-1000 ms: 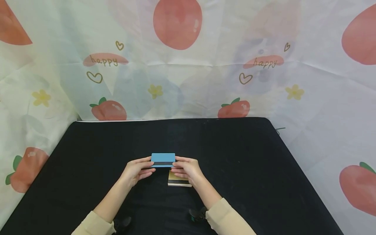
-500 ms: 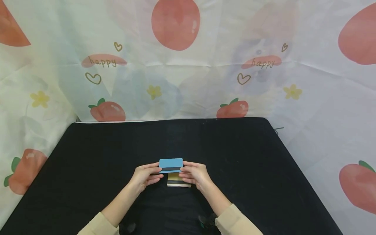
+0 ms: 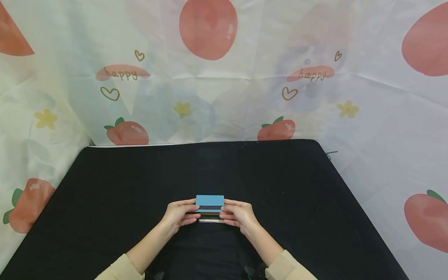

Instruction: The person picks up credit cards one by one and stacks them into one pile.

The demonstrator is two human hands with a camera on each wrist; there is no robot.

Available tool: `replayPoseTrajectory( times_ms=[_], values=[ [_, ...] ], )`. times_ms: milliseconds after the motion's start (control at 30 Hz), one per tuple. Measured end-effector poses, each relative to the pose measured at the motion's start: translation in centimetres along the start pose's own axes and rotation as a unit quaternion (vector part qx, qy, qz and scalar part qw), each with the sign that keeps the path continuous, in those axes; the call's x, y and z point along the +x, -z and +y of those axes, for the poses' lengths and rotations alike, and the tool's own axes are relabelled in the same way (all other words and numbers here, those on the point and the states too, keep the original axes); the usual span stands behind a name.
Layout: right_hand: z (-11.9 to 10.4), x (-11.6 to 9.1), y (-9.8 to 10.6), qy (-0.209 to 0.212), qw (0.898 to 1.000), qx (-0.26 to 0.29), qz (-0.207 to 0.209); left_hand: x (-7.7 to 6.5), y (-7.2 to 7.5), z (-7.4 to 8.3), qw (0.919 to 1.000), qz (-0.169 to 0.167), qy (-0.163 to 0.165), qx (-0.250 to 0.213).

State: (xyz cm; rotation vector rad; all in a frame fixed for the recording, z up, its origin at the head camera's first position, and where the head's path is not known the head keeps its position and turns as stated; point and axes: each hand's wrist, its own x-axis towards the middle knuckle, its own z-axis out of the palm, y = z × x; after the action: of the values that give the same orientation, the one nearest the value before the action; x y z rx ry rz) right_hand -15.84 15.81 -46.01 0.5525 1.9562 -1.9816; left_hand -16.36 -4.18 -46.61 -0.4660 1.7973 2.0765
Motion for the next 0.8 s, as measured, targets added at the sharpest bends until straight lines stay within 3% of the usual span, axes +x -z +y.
replayPoseTrajectory(
  times_ms=[800],
  values=[
    [1.1, -0.4, 0.4, 0.001, 1.000, -0.022, 0.017, 0.0, -0.4, -1.3, 0.9976, -0.020, -0.020, 0.063]
  ],
)
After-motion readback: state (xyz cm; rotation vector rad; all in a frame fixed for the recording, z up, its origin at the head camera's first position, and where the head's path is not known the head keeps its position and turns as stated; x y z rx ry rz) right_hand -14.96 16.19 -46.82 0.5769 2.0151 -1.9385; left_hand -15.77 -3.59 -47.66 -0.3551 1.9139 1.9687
